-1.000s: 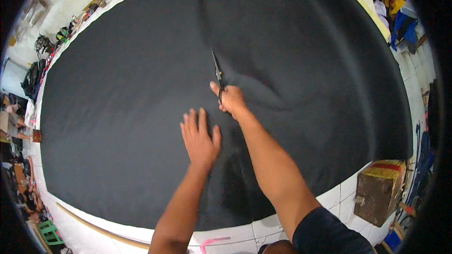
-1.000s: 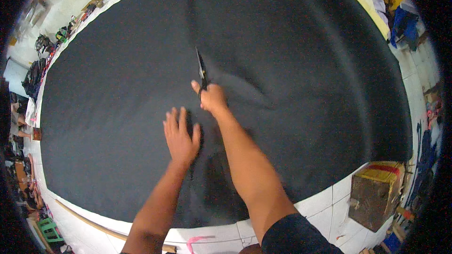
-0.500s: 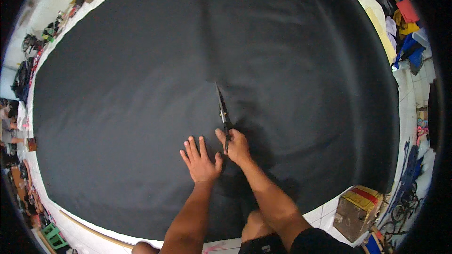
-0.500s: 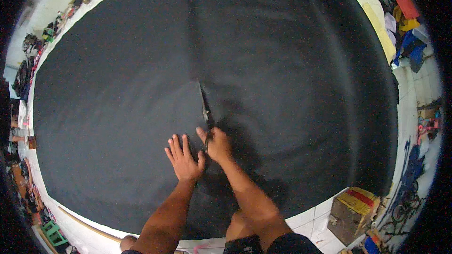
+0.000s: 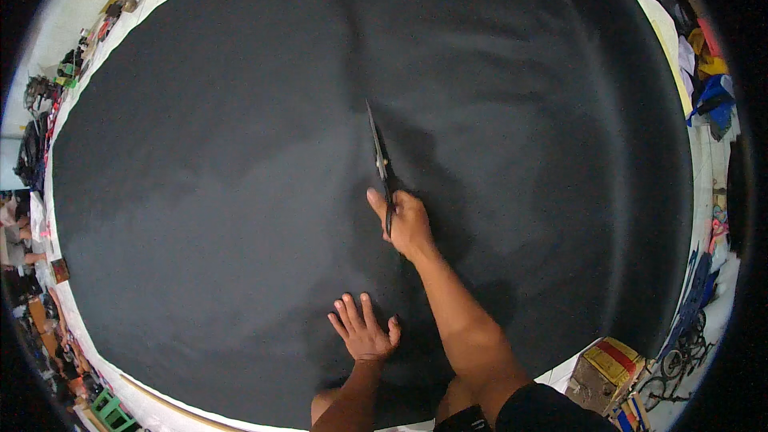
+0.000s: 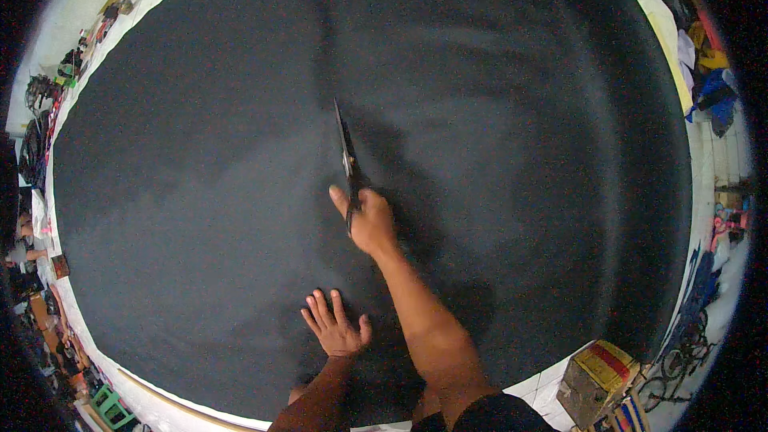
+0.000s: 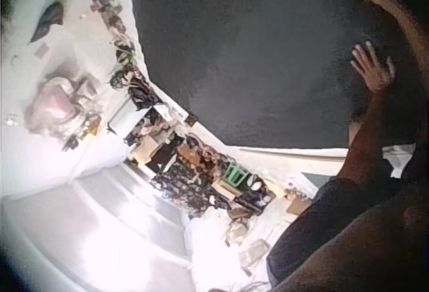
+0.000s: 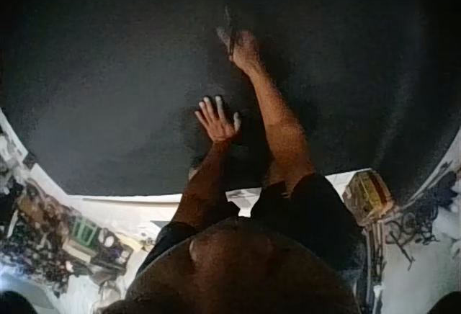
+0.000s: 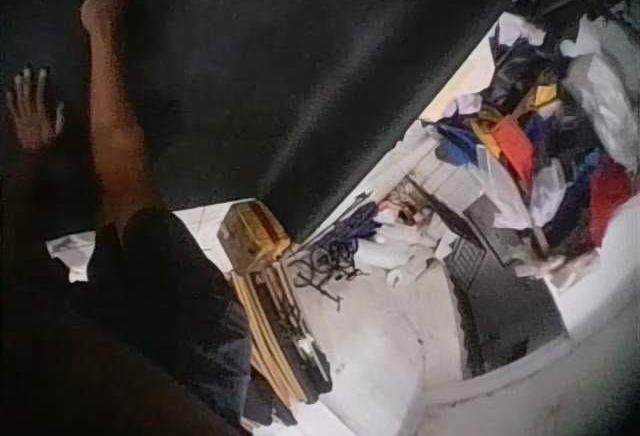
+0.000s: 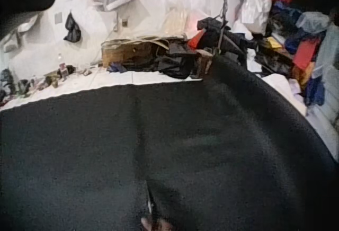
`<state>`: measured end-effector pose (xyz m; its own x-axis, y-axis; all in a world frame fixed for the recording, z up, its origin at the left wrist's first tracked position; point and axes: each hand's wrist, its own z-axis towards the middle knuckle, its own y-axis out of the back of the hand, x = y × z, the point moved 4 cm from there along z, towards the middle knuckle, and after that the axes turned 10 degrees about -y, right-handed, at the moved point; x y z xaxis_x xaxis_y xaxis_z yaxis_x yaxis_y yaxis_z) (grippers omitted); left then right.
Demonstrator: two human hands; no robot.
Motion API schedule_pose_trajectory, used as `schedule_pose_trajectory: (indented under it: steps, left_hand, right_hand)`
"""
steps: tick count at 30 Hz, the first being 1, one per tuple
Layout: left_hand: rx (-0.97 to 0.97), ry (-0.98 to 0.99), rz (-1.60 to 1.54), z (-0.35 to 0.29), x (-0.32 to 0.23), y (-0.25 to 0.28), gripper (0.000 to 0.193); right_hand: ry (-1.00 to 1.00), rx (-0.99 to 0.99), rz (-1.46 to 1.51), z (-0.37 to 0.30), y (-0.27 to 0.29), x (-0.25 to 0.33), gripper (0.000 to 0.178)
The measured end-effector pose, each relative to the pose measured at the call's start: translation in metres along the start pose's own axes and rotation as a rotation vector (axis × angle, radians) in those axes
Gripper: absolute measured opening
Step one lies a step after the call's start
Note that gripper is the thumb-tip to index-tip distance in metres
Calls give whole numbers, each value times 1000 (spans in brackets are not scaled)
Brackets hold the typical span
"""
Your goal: The person uses shears to cut a large piece of black fabric on the floor, using a wooden rod to smooth and position the material, and then folds the cut section.
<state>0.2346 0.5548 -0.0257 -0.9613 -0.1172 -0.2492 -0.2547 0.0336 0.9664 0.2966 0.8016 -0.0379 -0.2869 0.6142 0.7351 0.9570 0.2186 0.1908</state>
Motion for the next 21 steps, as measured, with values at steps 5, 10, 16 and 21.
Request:
schedule_pose_trajectory:
  steps: [5, 10, 16, 21]
  left_hand:
    - [3, -8, 7, -3, 1, -6, 76]
    - [32, 11, 9, -8, 3, -6, 74]
    - [-108, 102, -106, 40, 10, 30, 56]
    - [-515, -28, -122, 321, 72, 79, 42]
  right_hand:
    - [-3, 37, -22, 51, 1, 57, 56]
    - [53, -25, -92, 100, -7, 96, 60]
    - [70, -44, -116, 115, -12, 89, 58]
    - [59, -62, -117, 107, -8, 99, 56]
